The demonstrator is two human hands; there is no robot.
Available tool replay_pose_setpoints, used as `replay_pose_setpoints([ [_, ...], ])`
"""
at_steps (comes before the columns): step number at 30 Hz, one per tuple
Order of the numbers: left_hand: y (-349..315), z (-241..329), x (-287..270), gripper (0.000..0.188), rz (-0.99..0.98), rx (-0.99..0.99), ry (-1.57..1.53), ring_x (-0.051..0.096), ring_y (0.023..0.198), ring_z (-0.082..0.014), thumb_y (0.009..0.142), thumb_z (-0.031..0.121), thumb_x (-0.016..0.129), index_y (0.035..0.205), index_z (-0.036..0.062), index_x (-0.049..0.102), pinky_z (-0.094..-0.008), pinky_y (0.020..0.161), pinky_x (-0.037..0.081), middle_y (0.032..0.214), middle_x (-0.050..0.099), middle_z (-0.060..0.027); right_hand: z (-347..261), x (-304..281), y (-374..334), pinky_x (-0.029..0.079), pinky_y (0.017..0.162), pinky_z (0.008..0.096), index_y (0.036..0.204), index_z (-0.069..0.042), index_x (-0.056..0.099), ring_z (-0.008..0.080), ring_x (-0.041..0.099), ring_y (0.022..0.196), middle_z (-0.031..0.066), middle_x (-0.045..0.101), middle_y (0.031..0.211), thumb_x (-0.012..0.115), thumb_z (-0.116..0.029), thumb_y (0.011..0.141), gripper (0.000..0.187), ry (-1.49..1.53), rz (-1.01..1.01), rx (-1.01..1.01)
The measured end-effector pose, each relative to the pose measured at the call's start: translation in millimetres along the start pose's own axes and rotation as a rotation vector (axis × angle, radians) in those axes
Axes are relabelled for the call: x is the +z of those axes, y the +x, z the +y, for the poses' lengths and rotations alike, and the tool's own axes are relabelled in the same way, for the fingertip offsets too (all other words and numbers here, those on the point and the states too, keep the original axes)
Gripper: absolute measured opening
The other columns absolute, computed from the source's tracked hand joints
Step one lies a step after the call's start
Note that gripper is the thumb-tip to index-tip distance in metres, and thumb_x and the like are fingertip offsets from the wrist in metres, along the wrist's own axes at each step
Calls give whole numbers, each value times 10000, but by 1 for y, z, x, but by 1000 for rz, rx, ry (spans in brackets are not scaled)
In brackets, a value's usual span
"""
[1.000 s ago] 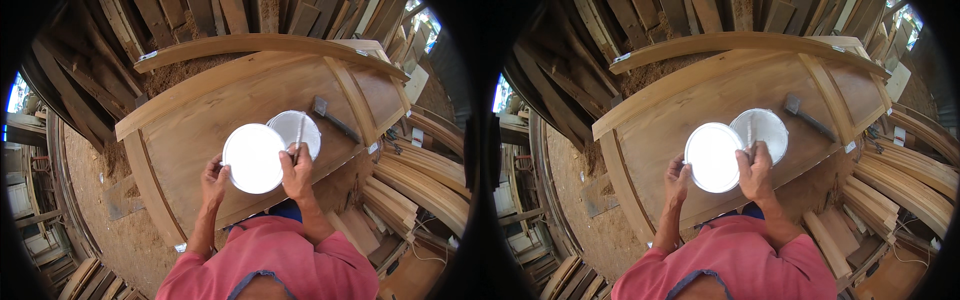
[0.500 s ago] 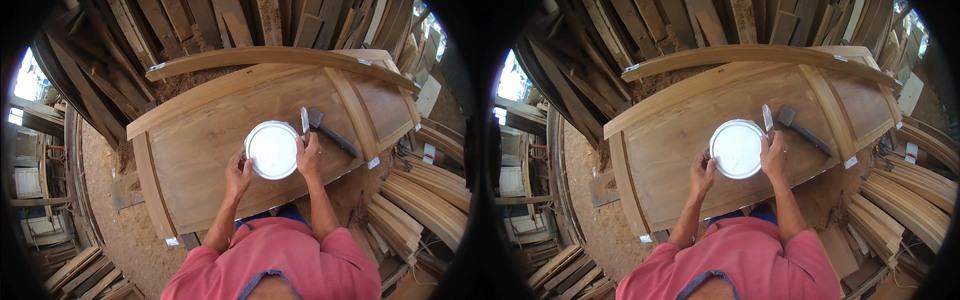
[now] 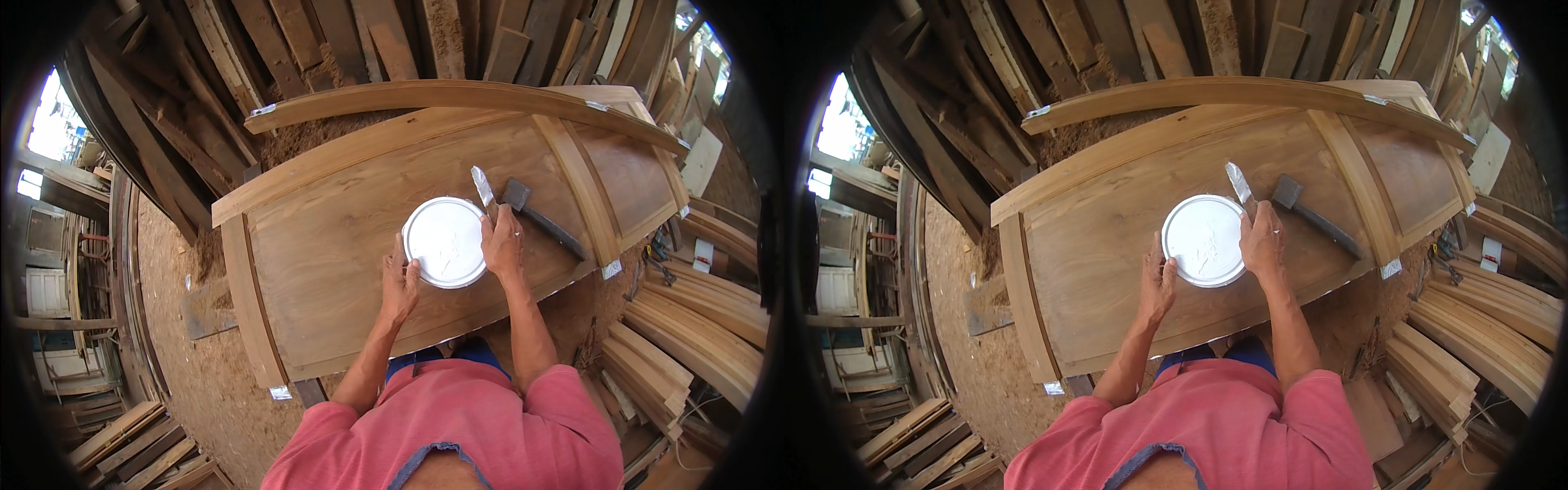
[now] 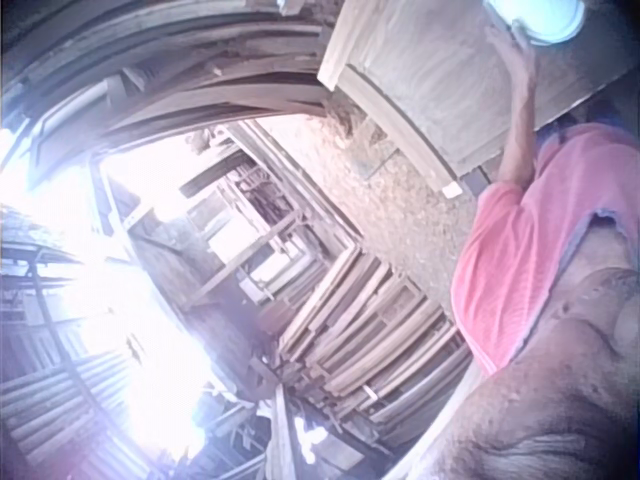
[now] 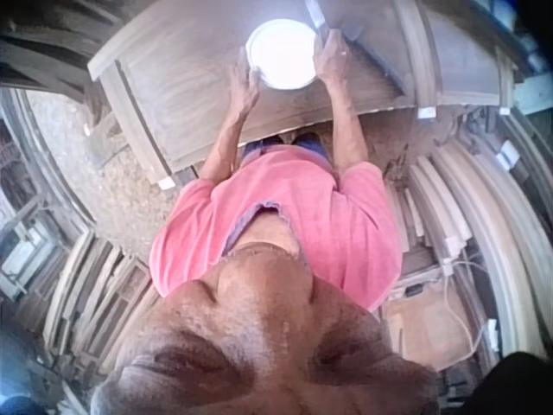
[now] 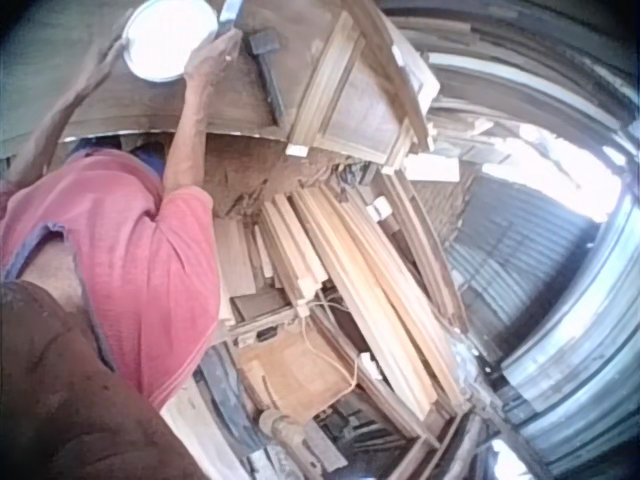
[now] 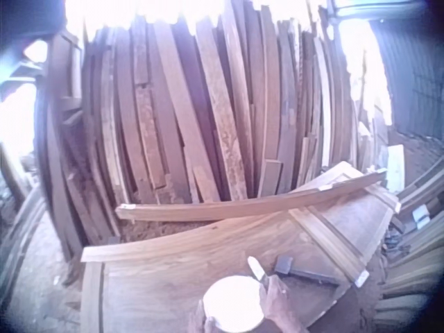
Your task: The person applies white putty to the joints and edges of a wooden furniture component using a small spatula, then places a wooden slat over the area and hammers it into place.
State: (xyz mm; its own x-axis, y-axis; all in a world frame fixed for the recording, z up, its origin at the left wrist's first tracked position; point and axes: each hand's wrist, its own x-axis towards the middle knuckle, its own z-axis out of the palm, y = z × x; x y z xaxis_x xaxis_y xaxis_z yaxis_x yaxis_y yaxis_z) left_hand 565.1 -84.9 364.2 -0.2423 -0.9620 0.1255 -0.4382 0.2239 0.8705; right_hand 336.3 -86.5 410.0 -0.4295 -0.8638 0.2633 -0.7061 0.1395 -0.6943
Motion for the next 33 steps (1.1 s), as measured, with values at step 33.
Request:
replay_pose_setpoints([
  [33, -6, -11, 2, 780, 12, -324, -458, 638, 982, -311, 900, 306, 688, 1478, -59, 313, -407, 818, 549, 1279, 514, -293, -73, -40, 37, 479, 947, 402, 1025, 24, 480, 287, 627, 1059, 186, 640, 1122, 519, -349, 1024, 375, 399, 353, -289],
])
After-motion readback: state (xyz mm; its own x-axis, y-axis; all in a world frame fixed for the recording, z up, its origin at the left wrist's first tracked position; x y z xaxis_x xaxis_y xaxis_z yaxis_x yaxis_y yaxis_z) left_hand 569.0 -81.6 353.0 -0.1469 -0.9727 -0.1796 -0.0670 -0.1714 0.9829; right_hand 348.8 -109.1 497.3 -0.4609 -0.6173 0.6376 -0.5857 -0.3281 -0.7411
